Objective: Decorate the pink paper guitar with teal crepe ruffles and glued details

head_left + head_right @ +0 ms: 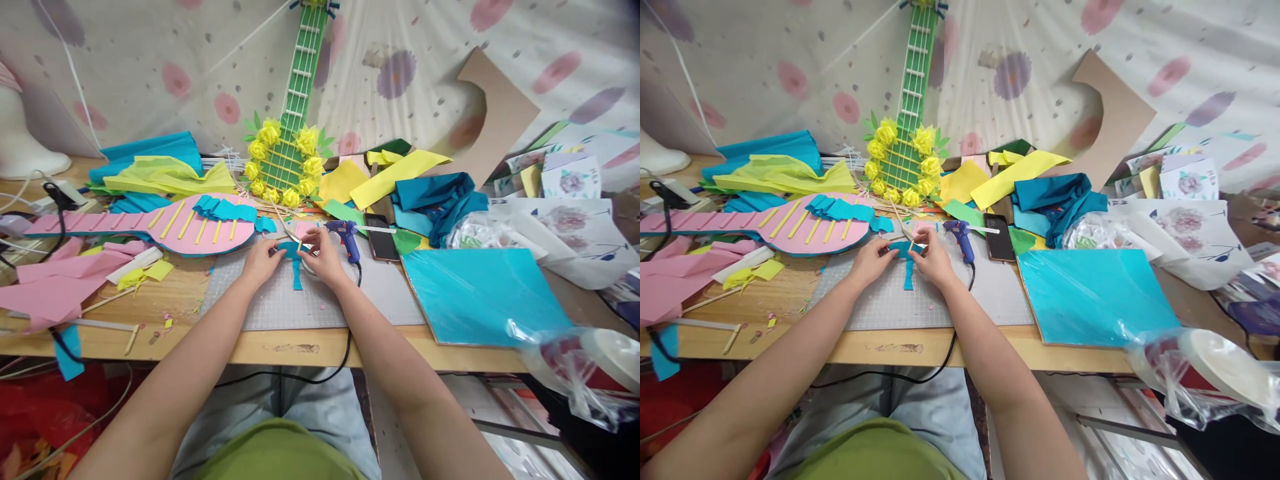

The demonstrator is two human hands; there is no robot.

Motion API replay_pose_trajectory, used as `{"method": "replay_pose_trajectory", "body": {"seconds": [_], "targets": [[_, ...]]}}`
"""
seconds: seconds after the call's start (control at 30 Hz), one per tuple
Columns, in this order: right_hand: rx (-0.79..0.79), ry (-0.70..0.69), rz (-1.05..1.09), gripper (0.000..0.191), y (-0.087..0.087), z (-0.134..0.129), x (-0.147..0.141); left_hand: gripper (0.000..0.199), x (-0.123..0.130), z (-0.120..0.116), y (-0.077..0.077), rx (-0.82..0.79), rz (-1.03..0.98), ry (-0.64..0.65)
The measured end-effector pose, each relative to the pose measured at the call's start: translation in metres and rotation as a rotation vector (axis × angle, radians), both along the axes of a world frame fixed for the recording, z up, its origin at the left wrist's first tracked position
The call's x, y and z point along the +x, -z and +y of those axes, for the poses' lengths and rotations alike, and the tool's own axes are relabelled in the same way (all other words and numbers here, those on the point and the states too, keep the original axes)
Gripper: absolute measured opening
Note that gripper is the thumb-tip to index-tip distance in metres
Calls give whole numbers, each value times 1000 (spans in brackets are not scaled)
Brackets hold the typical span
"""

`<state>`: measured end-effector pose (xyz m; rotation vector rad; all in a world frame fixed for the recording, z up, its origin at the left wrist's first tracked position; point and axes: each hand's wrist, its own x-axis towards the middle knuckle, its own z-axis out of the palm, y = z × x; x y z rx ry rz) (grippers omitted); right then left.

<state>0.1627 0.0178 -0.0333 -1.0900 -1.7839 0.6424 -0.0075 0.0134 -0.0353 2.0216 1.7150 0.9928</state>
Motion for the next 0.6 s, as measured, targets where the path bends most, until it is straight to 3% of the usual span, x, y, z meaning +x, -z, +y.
{"method": "replay_pose_trajectory", "body": {"seconds": [0.17, 0.3, 0.6], "targets": [[90, -56, -115, 42, -11, -10, -3, 21, 4, -1, -2, -57, -219, 108], [69, -116, -45, 43, -11, -12, -8, 17, 6, -2, -3, -91, -343, 150], [130, 51, 42, 43, -8, -3, -2, 23, 10, -5, -7, -382, -808, 69]]}}
